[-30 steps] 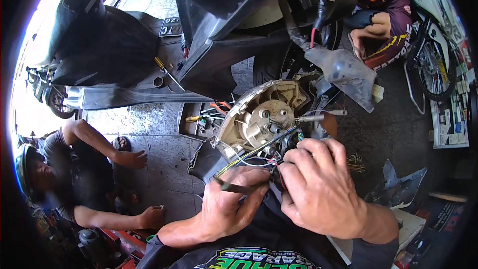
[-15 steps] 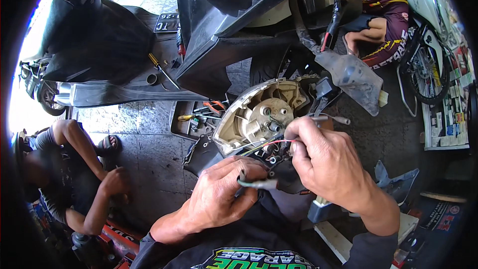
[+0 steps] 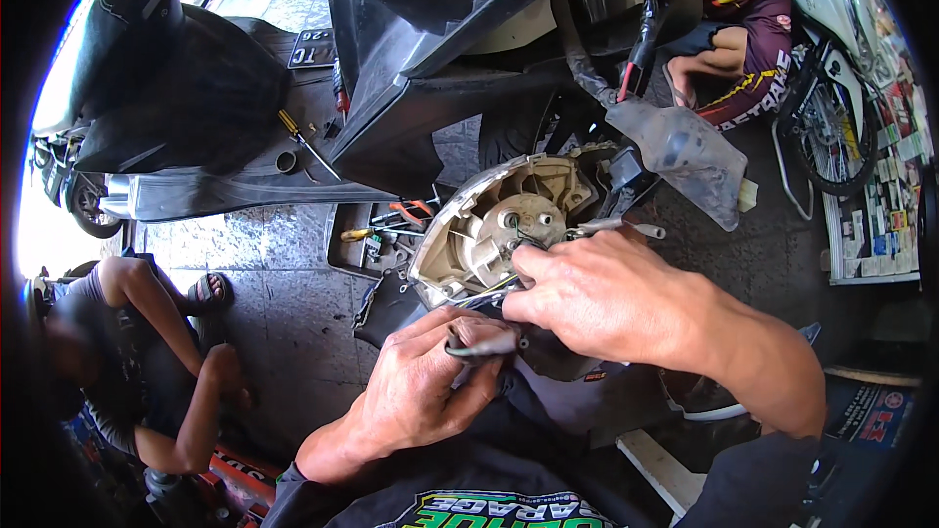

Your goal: The person manipulates electrical wiring and connectors within a motorcycle's front housing, pulling wires through openings and testing connections by hand.

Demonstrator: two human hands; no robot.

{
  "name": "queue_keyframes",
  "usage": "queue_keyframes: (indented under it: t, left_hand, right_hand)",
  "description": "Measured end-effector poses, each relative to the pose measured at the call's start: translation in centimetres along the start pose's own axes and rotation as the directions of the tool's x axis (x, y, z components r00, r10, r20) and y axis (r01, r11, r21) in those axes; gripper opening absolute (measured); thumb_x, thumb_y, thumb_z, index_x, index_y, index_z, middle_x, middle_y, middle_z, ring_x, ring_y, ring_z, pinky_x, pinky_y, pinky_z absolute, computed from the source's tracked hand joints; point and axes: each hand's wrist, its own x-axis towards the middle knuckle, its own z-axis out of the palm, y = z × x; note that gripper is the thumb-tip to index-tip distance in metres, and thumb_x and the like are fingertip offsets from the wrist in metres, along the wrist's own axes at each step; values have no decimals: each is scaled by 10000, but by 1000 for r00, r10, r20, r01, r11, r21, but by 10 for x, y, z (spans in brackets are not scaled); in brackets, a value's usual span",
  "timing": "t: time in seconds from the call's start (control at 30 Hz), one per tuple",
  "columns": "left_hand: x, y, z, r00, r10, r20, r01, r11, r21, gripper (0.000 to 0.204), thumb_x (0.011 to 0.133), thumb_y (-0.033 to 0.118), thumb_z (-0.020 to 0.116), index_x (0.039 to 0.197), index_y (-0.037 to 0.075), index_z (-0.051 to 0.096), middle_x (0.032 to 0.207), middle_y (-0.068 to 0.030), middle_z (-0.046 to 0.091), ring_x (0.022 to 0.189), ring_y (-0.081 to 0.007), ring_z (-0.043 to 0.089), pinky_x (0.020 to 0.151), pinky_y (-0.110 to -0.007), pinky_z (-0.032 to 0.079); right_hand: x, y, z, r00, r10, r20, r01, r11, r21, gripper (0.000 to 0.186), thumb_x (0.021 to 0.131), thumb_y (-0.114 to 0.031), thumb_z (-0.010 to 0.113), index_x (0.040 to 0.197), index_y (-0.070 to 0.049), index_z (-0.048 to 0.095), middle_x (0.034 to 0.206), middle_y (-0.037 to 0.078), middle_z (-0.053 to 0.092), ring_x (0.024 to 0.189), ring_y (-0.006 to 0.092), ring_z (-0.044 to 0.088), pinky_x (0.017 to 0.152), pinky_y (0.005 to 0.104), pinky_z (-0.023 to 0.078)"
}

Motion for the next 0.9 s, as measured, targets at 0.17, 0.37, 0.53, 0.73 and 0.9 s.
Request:
queue_keyframes:
  t: [0.17,0.37,0.53,0.73,0.9]
  left_hand:
    - [1,3,-2,999,-41,-9,41,999,9,277,794,-109,662,1032,31,687,1002,-144,758,912,-297,736,800,-381,587]
    - [7,5,-6,983,-179,-48,177,983,-38,251,781,-136,595,967,-13,710,976,-159,762,904,-264,745,812,-367,585]
    - [8,6,-7,973,-225,-43,223,973,-62,221,772,-116,572,931,-28,697,932,-162,754,871,-250,739,812,-344,574]
    - [12,13,-10,954,-295,-48,294,955,-23,177,813,-69,601,953,-18,696,909,-138,732,846,-230,714,788,-341,558]
    - [15,14,-5,944,-325,-65,304,927,-221,141,882,-21,641,1006,-32,708,894,-96,721,843,-149,663,805,-305,523]
  right_hand:
    - [0,8,-1,999,11,-30,-10,1000,19,171,922,-158,575,951,-46,701,1019,196,653,849,389,728,759,511,579]
    - [-9,13,7,992,57,-116,-59,998,-19,145,935,-119,572,979,-4,648,1010,200,635,879,387,733,759,490,603]
    - [-12,9,17,970,83,-228,-95,995,-42,138,922,-80,579,977,40,619,1018,207,635,888,394,736,747,493,611]
    - [-16,12,17,966,172,-194,-147,980,136,113,898,-24,628,1006,-6,655,1044,157,624,890,376,708,771,480,579]
    - [-17,18,16,960,169,-225,-123,971,206,130,883,-46,681,1003,-11,719,1020,165,650,894,396,702,784,473,564]
